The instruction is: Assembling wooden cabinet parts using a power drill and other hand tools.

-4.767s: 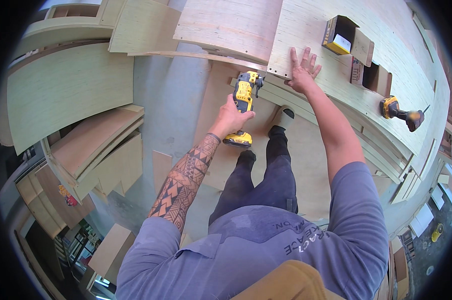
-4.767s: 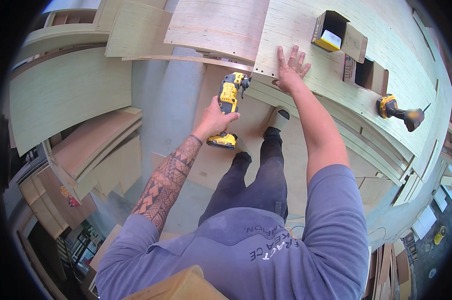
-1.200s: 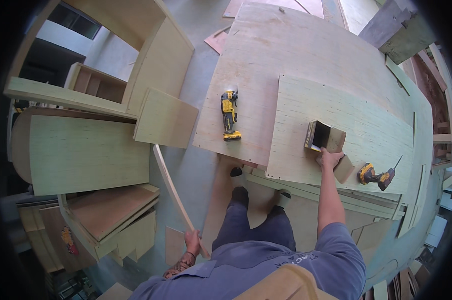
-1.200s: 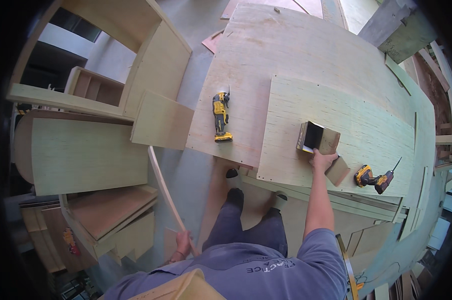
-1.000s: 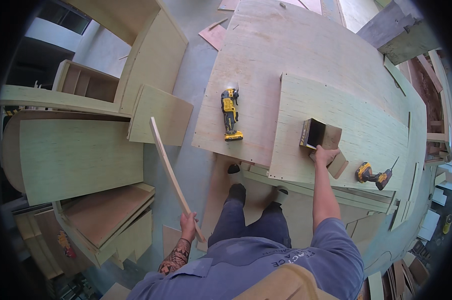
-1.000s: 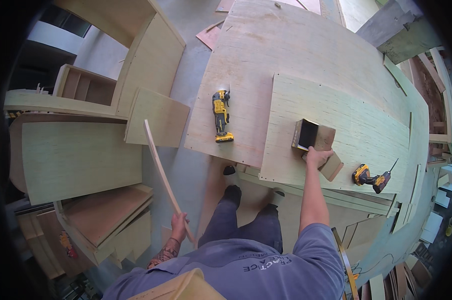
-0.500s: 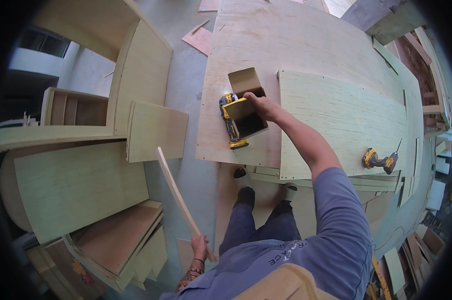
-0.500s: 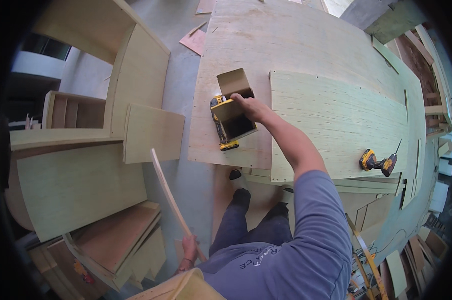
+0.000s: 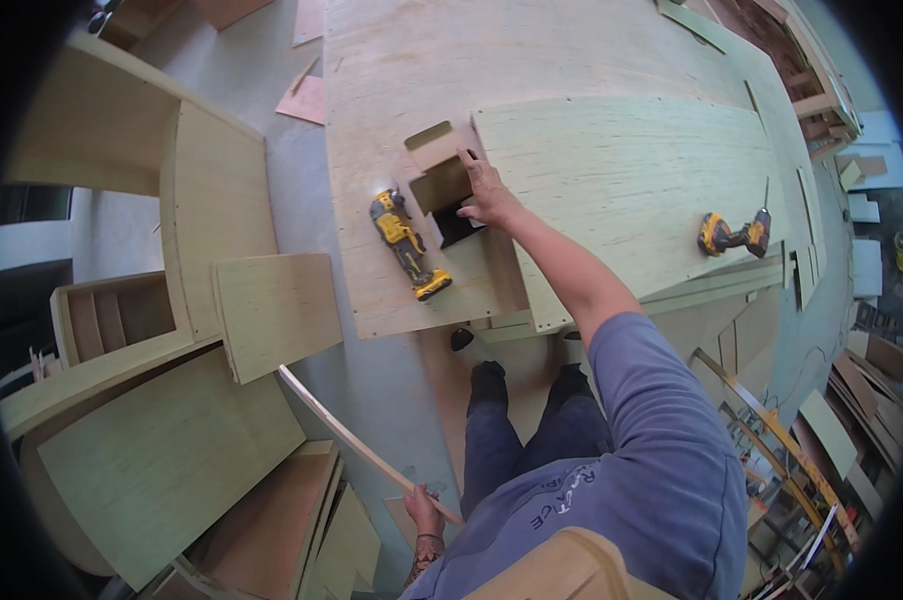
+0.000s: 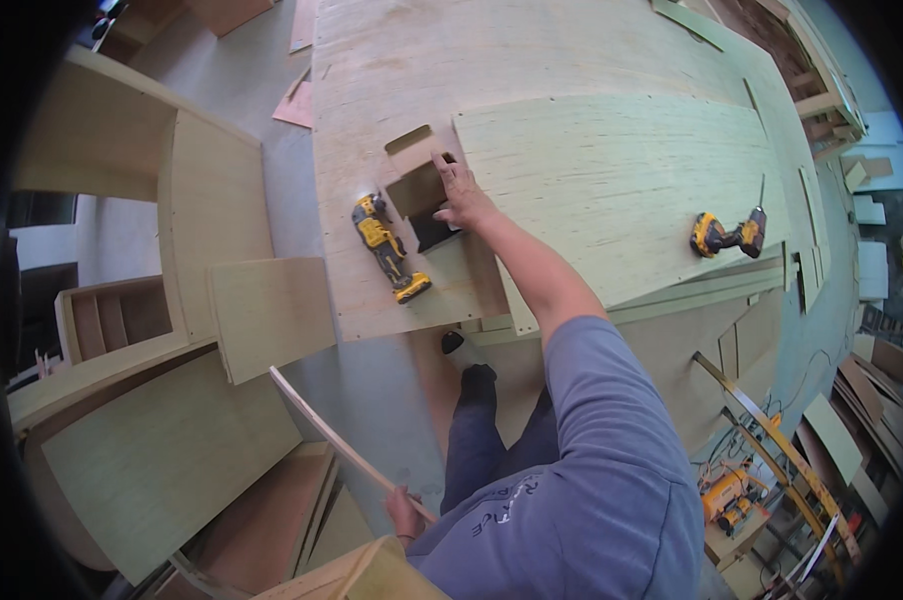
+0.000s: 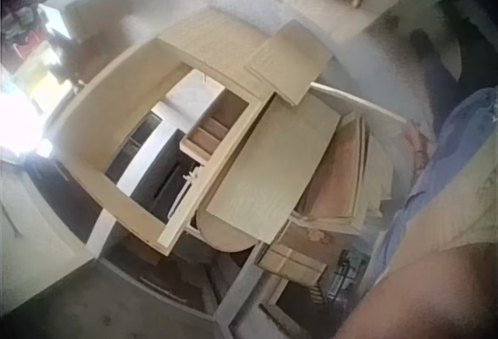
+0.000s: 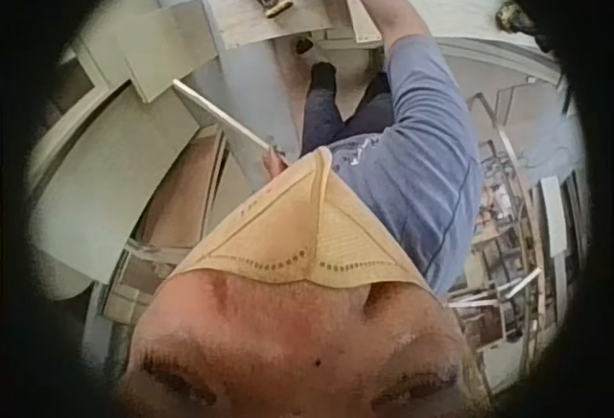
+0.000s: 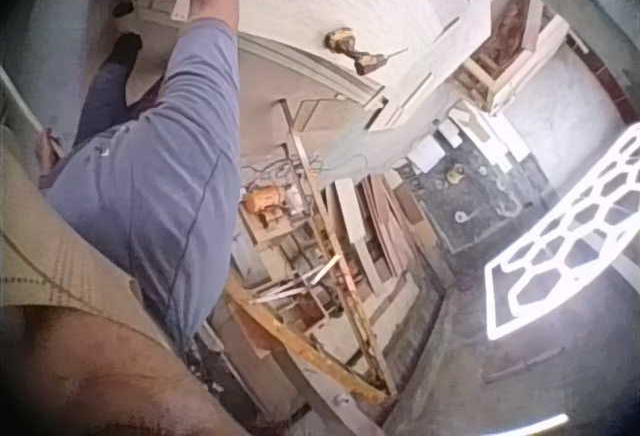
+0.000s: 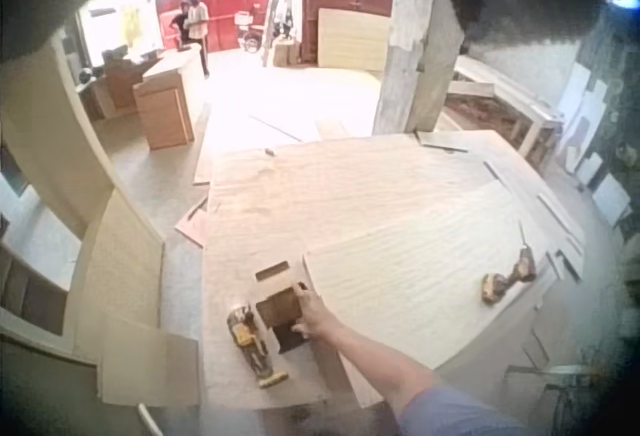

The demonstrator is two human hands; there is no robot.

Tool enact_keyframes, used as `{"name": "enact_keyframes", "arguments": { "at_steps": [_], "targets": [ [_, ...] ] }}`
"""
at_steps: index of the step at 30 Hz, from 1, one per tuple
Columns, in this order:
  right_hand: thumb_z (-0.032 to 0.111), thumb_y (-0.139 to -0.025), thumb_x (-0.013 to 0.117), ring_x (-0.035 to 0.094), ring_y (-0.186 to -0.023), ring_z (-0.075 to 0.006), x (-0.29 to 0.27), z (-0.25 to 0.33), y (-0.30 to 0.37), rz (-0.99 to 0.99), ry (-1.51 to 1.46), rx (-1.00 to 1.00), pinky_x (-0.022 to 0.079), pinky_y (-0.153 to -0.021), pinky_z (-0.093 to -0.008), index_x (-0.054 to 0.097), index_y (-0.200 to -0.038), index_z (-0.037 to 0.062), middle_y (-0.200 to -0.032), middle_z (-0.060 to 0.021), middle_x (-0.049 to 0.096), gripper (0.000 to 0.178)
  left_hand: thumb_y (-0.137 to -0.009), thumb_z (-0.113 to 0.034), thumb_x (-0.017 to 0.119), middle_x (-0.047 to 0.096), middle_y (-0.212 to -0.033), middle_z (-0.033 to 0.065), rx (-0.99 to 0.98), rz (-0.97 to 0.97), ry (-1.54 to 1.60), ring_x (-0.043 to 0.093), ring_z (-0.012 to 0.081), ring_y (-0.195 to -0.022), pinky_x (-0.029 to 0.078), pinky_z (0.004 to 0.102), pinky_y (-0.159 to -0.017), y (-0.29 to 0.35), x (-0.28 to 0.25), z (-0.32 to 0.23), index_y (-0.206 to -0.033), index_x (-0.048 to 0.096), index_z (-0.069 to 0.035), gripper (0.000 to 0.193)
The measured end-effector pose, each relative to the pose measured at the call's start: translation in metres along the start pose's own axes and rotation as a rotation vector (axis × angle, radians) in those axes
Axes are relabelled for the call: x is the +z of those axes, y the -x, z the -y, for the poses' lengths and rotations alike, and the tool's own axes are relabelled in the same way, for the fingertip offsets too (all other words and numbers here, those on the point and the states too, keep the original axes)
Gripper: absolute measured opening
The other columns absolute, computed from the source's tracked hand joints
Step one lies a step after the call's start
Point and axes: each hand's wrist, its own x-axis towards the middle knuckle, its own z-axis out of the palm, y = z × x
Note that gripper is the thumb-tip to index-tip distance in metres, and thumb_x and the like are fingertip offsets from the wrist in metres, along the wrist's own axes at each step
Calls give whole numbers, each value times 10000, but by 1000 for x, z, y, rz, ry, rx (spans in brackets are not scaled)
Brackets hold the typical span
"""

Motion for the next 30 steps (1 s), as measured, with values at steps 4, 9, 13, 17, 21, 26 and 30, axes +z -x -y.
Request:
{"name": "enact_keyframes", "arguments": {
  "at_steps": [4,9,13,17,21,26,30],
  "targets": [
    [156,-791,867,374,-1438,-411,-56,8,89,-325,25,-101,312,-1230,-484,261,-1626,48,-1537,-215,417,1037,-918,-140,679,595,-998,130,162,-94,-94,632,228,-813,547,375,-721,4,25,-6,-1086,491,-19,280],
    [261,-830,845,265,-1526,-430,-209,-114,224,-745,667,208,224,-1250,-572,357,-1583,28,-1554,-227,409,927,-904,-145,762,650,-1004,144,590,-145,-345,635,210,-877,533,380,-827,-12,42,-33,-1085,539,17,329],
    [572,-751,865,412,-1434,-497,-353,-209,322,-848,1121,1141,295,-1189,-625,285,-1611,85,-1566,-251,458,1146,-887,-181,817,701,-973,104,761,-19,-371,654,211,-898,537,385,-840,-29,121,-117,-1091,592,-15,347],
    [418,-757,928,694,-1048,-312,-439,-277,377,-685,182,1027,604,-767,-419,313,-1556,30,-1318,-228,623,1080,-831,-328,848,738,-1059,175,737,-25,-506,711,338,-995,549,444,-890,-76,222,-204,-1165,616,-26,507],
    [368,-827,884,663,-571,-175,-416,-292,339,-812,74,1029,545,-487,-281,592,-1254,-20,-999,-132,723,646,-842,-343,806,699,-1225,234,808,-117,-578,654,414,-1198,527,462,-992,-124,232,-240,-1343,538,-33,647],
    [207,-921,802,702,-768,-164,-395,-264,374,-807,-53,866,587,-618,-286,625,-1248,-47,-1045,-116,727,451,-874,-318,766,625,-1337,264,804,-399,-700,586,415,-1292,489,471,-1056,-74,271,-203,-1456,473,-25,715],
    [123,-911,814,690,-1077,-206,-339,-141,380,-675,-63,609,547,-960,-349,591,-1342,-37,-1212,-145,707,511,-965,-243,719,634,-1339,203,883,282,-398,612,296,-1272,504,410,-1054,27,278,-171,-1429,528,1,558]
  ]
}}
